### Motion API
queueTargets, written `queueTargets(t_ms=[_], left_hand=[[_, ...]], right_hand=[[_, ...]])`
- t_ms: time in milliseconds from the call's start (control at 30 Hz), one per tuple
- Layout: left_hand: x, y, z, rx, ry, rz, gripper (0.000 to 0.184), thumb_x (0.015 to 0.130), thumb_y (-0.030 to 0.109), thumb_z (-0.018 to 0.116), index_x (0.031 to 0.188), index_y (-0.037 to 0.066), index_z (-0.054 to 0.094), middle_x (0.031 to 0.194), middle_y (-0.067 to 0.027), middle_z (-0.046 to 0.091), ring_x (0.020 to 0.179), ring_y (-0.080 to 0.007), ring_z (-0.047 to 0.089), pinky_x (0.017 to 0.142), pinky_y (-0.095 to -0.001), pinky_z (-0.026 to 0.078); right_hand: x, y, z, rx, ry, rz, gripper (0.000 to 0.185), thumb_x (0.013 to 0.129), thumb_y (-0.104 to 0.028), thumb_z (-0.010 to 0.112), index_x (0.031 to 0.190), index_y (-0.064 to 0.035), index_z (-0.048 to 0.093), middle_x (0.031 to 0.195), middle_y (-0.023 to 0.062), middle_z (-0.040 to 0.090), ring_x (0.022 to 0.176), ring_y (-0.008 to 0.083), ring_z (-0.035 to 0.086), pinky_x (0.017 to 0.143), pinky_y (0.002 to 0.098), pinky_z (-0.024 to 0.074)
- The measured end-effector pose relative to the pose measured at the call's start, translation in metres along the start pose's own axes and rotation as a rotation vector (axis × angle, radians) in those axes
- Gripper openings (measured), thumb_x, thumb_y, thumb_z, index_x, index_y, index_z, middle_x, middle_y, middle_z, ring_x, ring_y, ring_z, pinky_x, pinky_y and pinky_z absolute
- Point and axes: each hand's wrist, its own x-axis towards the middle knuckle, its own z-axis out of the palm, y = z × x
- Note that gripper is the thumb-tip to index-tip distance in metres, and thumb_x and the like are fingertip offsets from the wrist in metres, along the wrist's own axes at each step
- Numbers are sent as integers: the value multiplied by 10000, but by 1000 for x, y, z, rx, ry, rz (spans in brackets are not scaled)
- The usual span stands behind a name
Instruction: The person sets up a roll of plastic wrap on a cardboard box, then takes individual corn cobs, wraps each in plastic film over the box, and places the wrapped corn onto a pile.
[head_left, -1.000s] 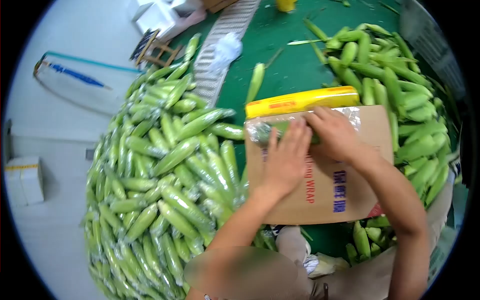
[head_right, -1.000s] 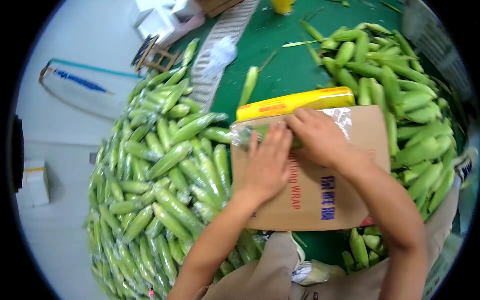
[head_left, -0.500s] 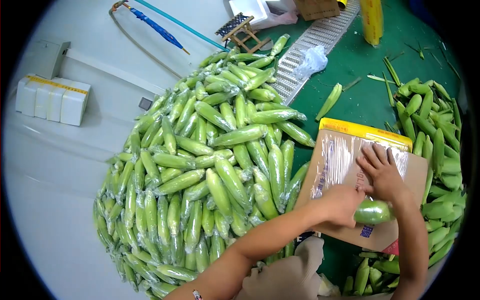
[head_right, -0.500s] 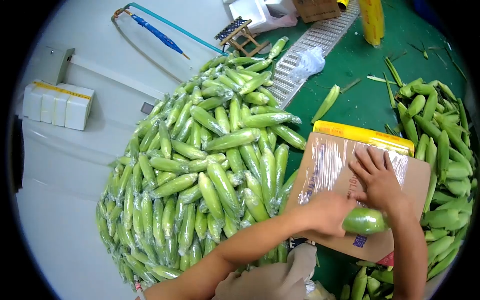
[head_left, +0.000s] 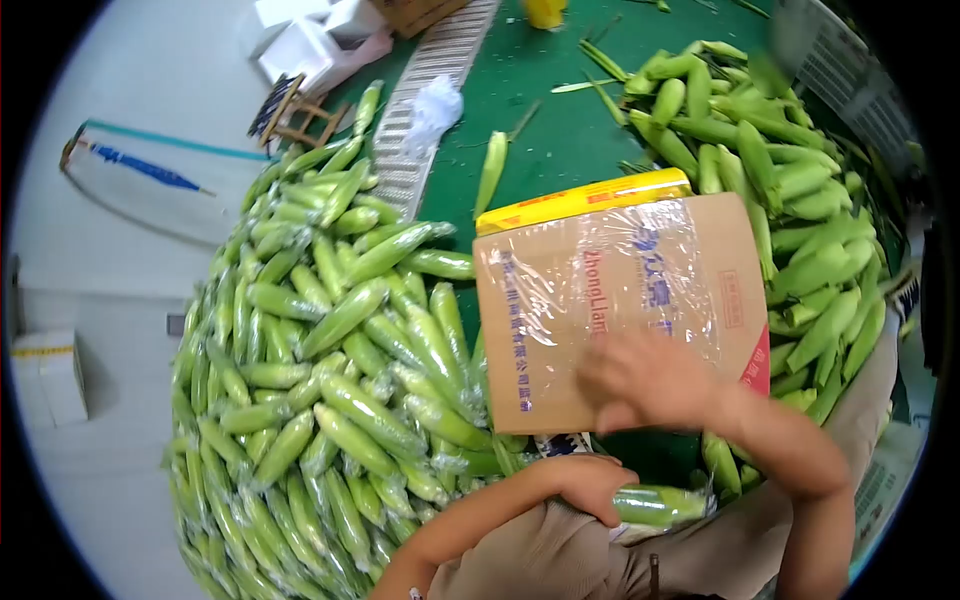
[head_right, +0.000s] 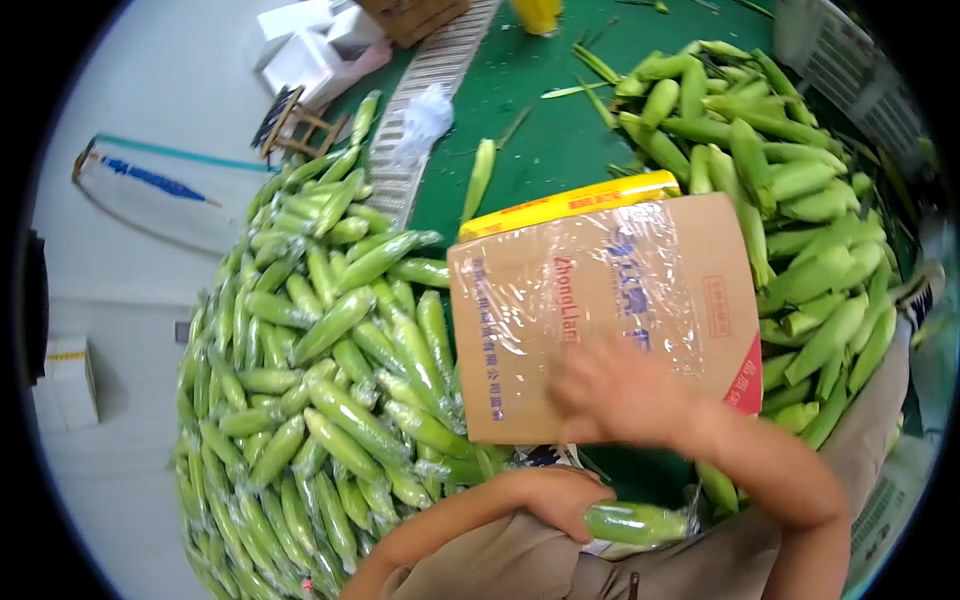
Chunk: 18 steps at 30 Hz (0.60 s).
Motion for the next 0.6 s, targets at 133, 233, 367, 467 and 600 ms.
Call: queueTargets(t_ms=[133,233,367,467,600], left_hand=[[-17,-9,-9,-175,49,101,643,806,268,774,1389,67,591,1231,-182,682,1147,-335,668,983,-427,532],[-39,-11,-2,-180,237,107,647,858,269,768,1453,98,578,1314,-157,682,1205,-329,661,1032,-404,518],[-93,-37,5,-282,520,32,759,857,251,817,1525,93,492,1231,-163,729,1096,-311,712,979,-420,557],[-65,-28,35,-835,1113,477,822,823,266,870,1525,120,468,1212,-139,721,1093,-314,700,1006,-490,552],[-43,-5,25,-1240,1279,906,853,770,286,916,1446,2,480,1320,-175,647,1193,-353,657,1051,-537,537]], right_hand=[[-82,-79,9,527,-627,492,790,843,-679,739,1309,-55,610,1147,176,671,1089,352,671,936,457,514],[-156,-79,81,944,-469,659,777,828,-628,796,1338,-72,610,1140,184,689,1092,367,675,941,426,525],[-160,-95,76,1284,-339,773,612,859,-488,837,1276,-79,654,1127,147,706,1030,247,675,908,360,533],[-99,-97,60,1409,-171,592,502,915,-422,801,1236,-65,655,1151,134,699,1054,199,662,915,359,523],[-15,-105,58,1287,130,554,751,918,-518,757,1370,15,482,1252,225,626,1204,301,624,1023,393,488]])
